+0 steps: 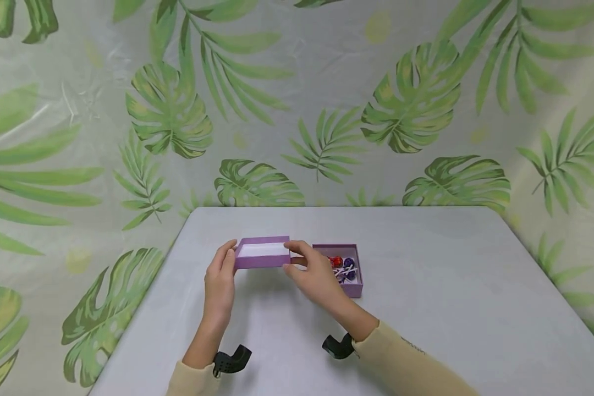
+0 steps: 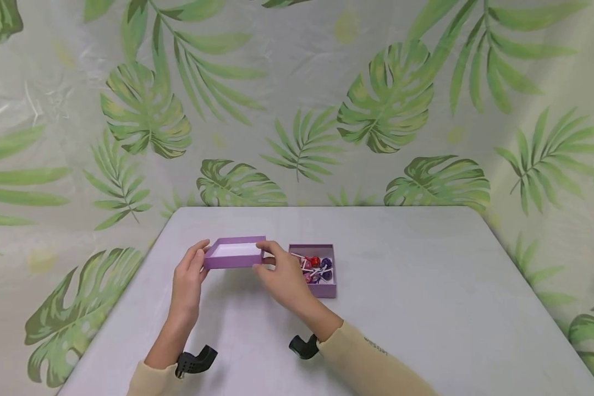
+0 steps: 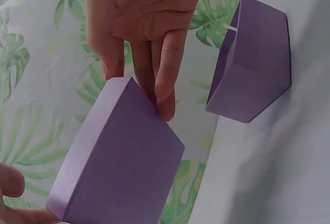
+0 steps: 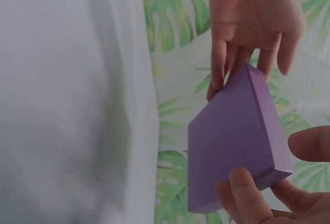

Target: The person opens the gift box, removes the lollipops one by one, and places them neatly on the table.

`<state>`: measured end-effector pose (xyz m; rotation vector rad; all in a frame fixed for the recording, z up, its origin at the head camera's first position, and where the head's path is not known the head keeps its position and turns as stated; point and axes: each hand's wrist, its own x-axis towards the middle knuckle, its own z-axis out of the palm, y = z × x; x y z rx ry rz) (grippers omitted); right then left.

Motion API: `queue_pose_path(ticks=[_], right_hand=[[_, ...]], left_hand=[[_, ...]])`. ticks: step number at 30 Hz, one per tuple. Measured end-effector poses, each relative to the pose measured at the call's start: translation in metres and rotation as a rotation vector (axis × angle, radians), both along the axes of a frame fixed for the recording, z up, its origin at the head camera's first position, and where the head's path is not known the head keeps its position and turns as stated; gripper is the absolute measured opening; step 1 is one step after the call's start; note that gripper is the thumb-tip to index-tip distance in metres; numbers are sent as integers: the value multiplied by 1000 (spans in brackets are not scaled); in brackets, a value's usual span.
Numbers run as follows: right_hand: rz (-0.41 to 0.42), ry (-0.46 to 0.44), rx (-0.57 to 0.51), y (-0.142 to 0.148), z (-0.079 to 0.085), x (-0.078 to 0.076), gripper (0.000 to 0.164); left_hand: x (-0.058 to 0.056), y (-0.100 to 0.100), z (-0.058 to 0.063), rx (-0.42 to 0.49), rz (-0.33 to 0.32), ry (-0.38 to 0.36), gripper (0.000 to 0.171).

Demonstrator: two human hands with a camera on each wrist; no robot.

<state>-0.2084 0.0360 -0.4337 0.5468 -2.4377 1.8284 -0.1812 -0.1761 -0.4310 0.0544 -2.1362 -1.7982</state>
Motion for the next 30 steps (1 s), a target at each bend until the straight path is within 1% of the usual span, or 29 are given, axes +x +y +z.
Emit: queue_pose_path(ticks=[3,5,8,11,15,18,21,25,27,30], right_hand=[[-1,-17,0,-6,-5,2,36],[-2,-34,3,-10,-8,4,33],[2,-54,17,-15,-14,6,28],[17,-69,33,-19,-19,8,26],[31,-87,70,-25,-29,9,25],[28,-92,106,-30,-38,8,24],[29,-91,137,-34,-46,6,24],[31,-103,160,-39,-53,4,28],[26,-103,173,-40,-54,3,32],[14,-98,206,-43,-57,1,44]], left_hand=[[-1,-4,-4,-35,54,-49,40],[-2,-6,-7,-41,79,-78,37],[-5,-10,-11,-37,97,-116,35],[-7,-13,-17,-22,108,-154,37],[-9,-17,-28,-25,126,-206,39],[-11,-20,-38,-28,136,-232,38],[-14,-23,-49,-32,144,-247,38],[-17,-26,-60,-35,132,-251,40],[-20,-26,-64,-37,123,-247,43],[-22,-27,-68,-42,110,-248,47]])
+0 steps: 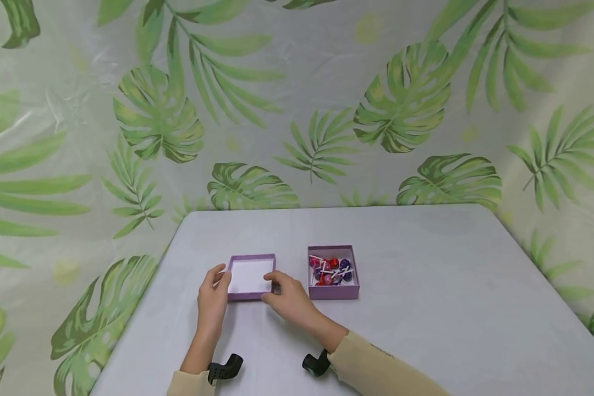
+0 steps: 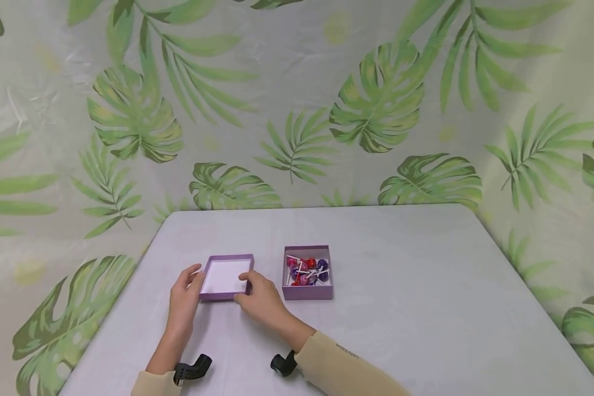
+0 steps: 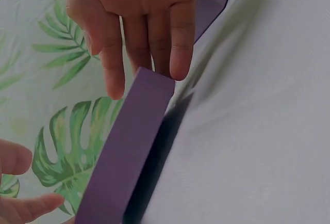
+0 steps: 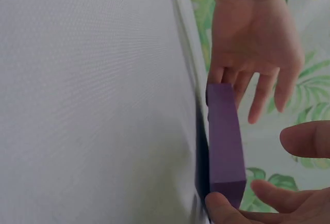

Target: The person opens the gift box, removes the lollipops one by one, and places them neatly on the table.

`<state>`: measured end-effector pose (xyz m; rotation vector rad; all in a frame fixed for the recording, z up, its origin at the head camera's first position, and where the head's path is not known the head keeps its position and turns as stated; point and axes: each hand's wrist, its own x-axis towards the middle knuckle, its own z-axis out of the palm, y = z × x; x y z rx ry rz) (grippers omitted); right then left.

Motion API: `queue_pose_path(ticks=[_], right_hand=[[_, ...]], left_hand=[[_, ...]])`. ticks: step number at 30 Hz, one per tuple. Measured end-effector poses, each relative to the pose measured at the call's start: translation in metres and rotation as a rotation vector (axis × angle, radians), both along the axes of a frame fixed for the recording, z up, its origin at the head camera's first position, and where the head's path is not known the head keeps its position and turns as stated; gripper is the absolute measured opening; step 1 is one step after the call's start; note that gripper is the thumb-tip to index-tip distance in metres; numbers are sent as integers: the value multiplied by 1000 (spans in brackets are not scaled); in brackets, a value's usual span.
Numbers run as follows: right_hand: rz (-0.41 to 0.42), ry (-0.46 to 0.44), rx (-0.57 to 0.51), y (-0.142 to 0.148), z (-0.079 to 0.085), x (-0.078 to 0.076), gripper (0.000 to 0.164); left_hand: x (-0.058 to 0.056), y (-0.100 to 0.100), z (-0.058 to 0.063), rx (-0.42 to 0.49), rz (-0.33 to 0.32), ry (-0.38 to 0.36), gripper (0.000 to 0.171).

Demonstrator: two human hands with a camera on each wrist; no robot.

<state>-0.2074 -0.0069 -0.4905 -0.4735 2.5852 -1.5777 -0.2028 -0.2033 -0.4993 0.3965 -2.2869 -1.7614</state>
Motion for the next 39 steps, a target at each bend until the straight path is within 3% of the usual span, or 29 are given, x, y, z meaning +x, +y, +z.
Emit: queue_pose_path(ticks=[6,15,18,22,25,28,32,39], right_hand=[[1,-6,24,-3,-6,-3,60],[10,-10,31,0,-5,-3,63],[12,15,50,1,-1,0,61],[32,58,90,5,10,6,58],[56,94,120,10,21,10,57],[75,140,137,17,31,14,54],[83,178,124,27,41,17,51],[6,250,111,50,49,16,45]], left_hand=[[-1,-1,-6,-4,-15,-4,50],[-3,-1,-13,-20,-20,15,51],[-1,-1,-12,-49,28,87,46],[2,0,-6,-88,112,239,39],[6,4,1,-120,125,313,36],[8,11,8,-130,93,338,37],[10,23,17,-75,14,341,38],[11,51,29,-39,-127,310,38]])
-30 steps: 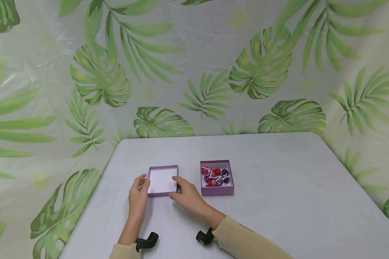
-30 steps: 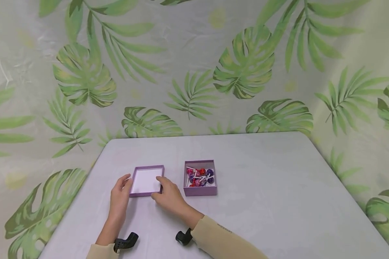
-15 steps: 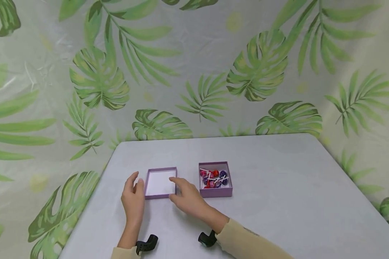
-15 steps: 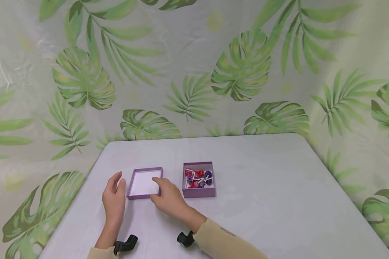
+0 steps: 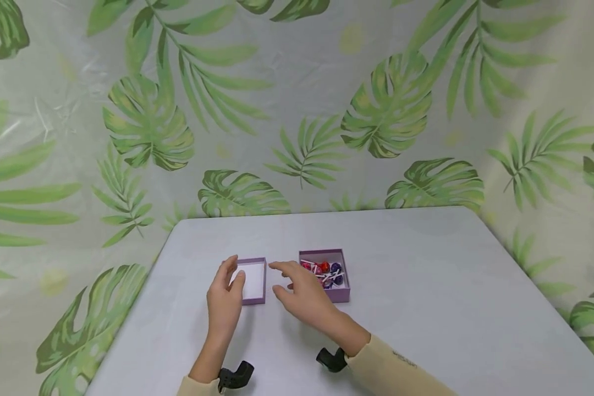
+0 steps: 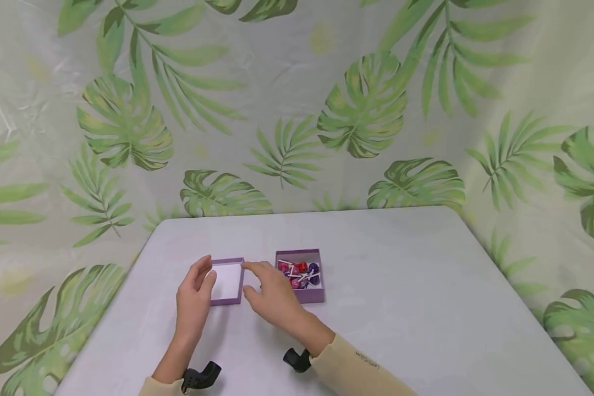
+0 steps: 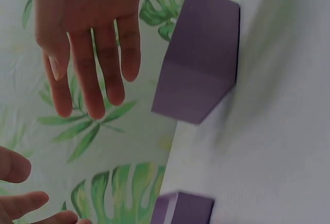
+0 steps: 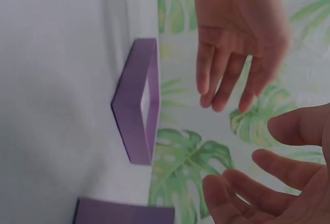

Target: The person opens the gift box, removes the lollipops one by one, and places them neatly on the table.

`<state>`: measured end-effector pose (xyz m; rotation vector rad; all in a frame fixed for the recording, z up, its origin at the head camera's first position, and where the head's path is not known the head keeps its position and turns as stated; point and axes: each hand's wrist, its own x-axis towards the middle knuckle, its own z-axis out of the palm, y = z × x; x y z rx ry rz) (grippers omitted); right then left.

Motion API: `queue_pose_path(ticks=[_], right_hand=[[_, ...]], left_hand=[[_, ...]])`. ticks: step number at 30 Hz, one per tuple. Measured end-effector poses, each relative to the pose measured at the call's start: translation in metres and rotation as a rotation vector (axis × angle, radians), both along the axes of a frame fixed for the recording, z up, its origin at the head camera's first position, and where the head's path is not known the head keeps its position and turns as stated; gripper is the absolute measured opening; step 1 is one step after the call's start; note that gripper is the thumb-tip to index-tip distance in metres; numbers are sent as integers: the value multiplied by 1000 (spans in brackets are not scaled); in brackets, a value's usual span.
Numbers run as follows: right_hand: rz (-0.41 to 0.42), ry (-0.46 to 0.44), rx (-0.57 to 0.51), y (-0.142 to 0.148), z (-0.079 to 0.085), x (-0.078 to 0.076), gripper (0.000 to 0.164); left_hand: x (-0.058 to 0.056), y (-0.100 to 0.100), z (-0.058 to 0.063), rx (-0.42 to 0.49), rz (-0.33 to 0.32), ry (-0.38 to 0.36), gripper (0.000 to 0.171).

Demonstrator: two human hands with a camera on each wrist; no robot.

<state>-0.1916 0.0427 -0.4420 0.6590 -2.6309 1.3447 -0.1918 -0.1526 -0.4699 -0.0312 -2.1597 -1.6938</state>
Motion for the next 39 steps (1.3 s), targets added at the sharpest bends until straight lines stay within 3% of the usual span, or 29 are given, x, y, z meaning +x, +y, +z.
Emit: queue_pose_path(ticks=[6,19,25,33,39], right_hand=[[-70,70,8,20,4,-6,38],[-265,47,37,84,4,-19,34],[-297,31,62,107,-2,-25,36],[-310,-13,137,117,-10,-30,31],[-264,-10,228,114,-13,-33,25]], left_hand=[[-2,26,1,13,-81,-33,41],[-5,79,-15,138,-179,-154,38],[-14,90,-26,174,-268,-158,41],[-18,95,-43,191,-395,-168,48],[-16,97,-45,183,-404,-165,49]])
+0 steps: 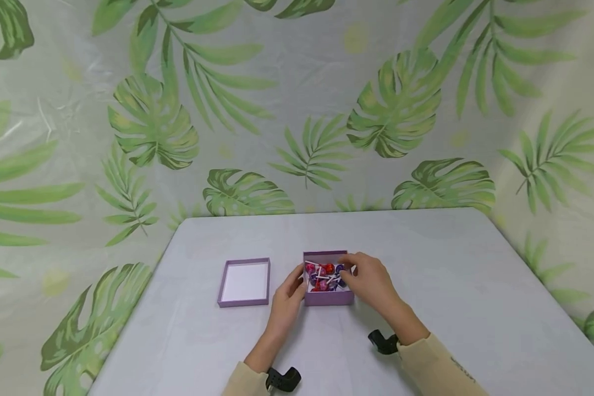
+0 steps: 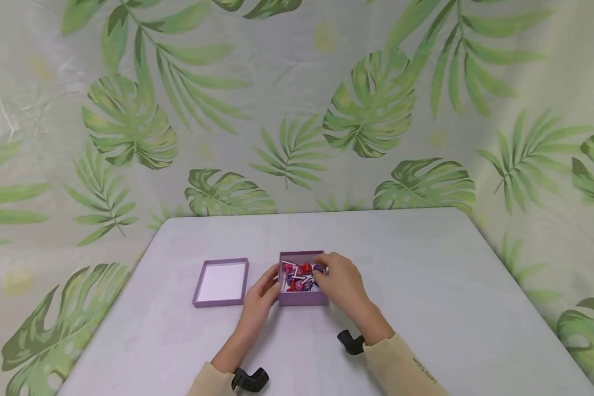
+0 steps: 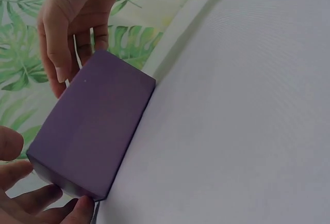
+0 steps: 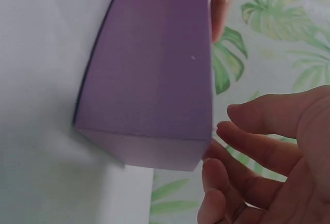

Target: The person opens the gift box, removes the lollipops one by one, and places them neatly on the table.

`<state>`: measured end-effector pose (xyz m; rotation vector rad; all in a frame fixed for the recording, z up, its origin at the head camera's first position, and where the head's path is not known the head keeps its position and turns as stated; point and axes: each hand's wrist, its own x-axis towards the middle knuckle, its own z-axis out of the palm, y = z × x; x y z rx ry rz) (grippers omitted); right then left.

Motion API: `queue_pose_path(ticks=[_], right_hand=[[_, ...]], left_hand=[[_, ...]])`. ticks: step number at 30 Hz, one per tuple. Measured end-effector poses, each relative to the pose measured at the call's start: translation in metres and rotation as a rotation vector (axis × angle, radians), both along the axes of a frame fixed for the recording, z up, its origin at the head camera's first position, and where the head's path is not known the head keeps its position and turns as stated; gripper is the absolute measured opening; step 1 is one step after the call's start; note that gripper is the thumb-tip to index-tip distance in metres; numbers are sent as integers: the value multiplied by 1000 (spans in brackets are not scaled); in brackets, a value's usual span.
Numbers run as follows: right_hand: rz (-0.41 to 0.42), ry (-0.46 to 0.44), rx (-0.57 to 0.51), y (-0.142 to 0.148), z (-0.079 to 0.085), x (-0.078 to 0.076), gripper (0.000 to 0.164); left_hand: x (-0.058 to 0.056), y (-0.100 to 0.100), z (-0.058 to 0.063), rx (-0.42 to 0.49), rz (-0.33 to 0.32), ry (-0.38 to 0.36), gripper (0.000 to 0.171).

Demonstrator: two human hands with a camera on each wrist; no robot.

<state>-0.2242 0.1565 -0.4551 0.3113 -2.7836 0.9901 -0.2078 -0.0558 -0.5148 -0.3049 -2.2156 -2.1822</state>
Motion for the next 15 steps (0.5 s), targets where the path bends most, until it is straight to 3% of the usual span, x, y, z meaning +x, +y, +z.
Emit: queue_pose_path(ticks=[5,15], right_hand=[[18,-2,56,-1,-4,-2,16],[29,-20,70,-1,-1,-3,3]], left_hand=[[-2,1,-10,-63,27,7,48],[1,1,-13,-77,40,11,48]])
